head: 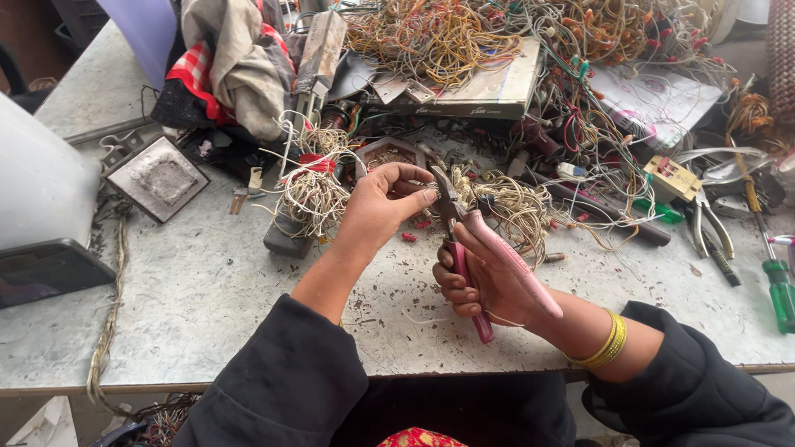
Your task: The person uses pliers and wire cutters to strip insulation from small wires and cut wire ends. They handle tangled bundles of wires and small red plastic components on a cluttered workbench, repeatedly picking, cutting, and stripping individual wires.
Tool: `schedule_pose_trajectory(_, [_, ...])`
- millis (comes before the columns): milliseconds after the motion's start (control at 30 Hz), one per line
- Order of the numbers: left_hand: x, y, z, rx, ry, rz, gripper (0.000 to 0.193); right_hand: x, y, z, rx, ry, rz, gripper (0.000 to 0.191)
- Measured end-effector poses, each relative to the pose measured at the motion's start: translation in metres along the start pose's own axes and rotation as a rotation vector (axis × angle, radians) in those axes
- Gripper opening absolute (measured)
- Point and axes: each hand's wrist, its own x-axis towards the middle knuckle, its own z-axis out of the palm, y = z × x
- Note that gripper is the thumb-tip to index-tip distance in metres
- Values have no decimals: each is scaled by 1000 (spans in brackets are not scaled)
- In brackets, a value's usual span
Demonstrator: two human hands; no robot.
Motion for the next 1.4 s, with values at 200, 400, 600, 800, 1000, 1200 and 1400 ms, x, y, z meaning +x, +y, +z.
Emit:
schedule_pose_trajectory(200, [-2,1,2,-65,-25,-11,27,-2,-4,-3,-6,-33,-10,50])
schedule_pose_trajectory(400, [-1,5,0,-100,-6,-7,25,-5,-8,-2,5,-71,1,62])
schedule_pose_trajectory(600, [-2,5,1,-155,-18,18,24,-11,-11,0,130,-162,-22,83])
schedule_pose_trajectory(800, [-5,9,5,-195,-23,59,23,-14,-9,4,187,-301,-70,99])
schedule_pose_trajectory(1000, [-12,19,11,-96,26,-4,22,-15,-4,7,233,-289,-75,97])
schedule_pose_trajectory(1200, [-13,22,14,-135,34,-41,21,-12,0,7,256,-222,-70,87])
schedule_pose_trajectory(1400, [-12,19,10,-49,4,-20,21,-14,-3,10,253,-244,-25,90])
